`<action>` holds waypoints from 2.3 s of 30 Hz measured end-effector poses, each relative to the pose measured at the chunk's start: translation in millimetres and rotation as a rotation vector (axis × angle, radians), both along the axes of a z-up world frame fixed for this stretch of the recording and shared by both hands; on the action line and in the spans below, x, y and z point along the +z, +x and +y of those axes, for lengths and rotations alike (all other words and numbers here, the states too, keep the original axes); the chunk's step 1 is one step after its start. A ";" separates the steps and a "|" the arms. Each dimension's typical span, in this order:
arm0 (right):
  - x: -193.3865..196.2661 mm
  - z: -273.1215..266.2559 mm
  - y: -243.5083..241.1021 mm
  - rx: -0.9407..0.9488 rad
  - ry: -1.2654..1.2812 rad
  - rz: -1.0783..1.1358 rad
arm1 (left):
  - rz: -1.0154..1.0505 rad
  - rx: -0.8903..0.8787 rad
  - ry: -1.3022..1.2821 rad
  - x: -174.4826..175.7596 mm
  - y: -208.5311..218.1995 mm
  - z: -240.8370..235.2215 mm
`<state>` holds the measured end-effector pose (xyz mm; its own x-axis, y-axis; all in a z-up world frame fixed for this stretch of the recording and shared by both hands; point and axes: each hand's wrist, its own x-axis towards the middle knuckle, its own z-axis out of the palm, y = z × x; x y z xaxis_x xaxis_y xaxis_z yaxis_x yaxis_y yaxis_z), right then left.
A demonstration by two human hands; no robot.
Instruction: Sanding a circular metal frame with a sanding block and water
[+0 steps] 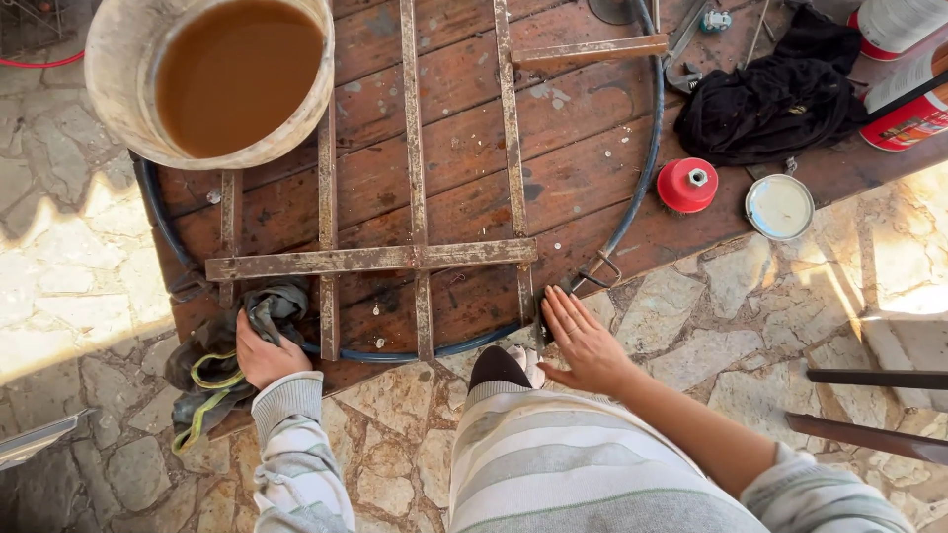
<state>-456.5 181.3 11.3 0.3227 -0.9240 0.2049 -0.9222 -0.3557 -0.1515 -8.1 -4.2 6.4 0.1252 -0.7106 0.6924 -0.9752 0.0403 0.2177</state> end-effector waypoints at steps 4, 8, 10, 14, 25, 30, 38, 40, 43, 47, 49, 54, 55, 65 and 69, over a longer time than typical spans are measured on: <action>16.7 -16.1 -12.6 0.056 -0.090 -0.010 | -0.004 0.001 0.008 -2.0 2.1 -0.6; 17.2 -21.9 4.2 0.002 -0.080 -0.068 | 0.002 0.000 0.005 -1.6 1.8 3.1; 11.7 -13.6 -5.2 0.032 -0.245 -0.146 | 0.011 -0.008 0.006 0.9 0.0 2.7; 40.1 -1.5 -33.2 -0.134 -0.109 -0.433 | 0.029 -0.004 0.053 1.3 1.8 1.9; 90.2 -6.5 -63.3 -0.912 0.092 -2.116 | 0.016 -0.005 0.084 -5.0 7.6 0.5; 94.6 -0.7 -71.6 -0.755 0.330 -2.361 | 0.006 0.005 0.055 -9.6 8.0 0.4; 107.7 -11.6 -64.2 -0.709 0.338 -2.297 | 0.028 0.009 0.057 -1.6 -0.4 3.8; 110.4 -15.6 -59.2 -0.710 0.357 -2.288 | 0.036 0.004 0.057 0.8 -1.4 5.8; 120.9 -26.8 -52.6 -0.640 0.358 -2.301 | 0.064 -0.003 0.077 0.5 0.1 7.2; 131.7 -35.9 -53.7 -0.647 0.308 -2.301 | 0.457 0.110 0.082 -31.3 7.2 10.4; 143.4 -42.6 -49.1 -0.660 0.301 -2.298 | 0.632 0.241 0.048 -8.4 -5.5 31.9; 126.1 -40.0 -58.7 -0.831 0.332 -2.276 | 0.952 0.167 -0.181 104.2 -38.5 110.8; 126.3 -40.2 -59.2 -0.828 0.343 -2.283 | 0.941 0.171 -0.184 108.5 -53.2 127.2; 151.8 -76.3 -121.5 -0.680 0.406 -2.189 | 0.705 -0.663 0.091 123.4 -224.8 206.8; 164.7 -64.8 -170.8 -0.549 0.486 -2.184 | 0.762 -0.411 0.098 117.2 -295.3 206.8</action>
<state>-627.3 116.5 176.1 -0.2086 -0.8877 -0.4105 0.7234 0.1424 -0.6756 -303.4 202.5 123.6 0.2503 -0.8530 0.4580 -0.4746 0.3042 0.8260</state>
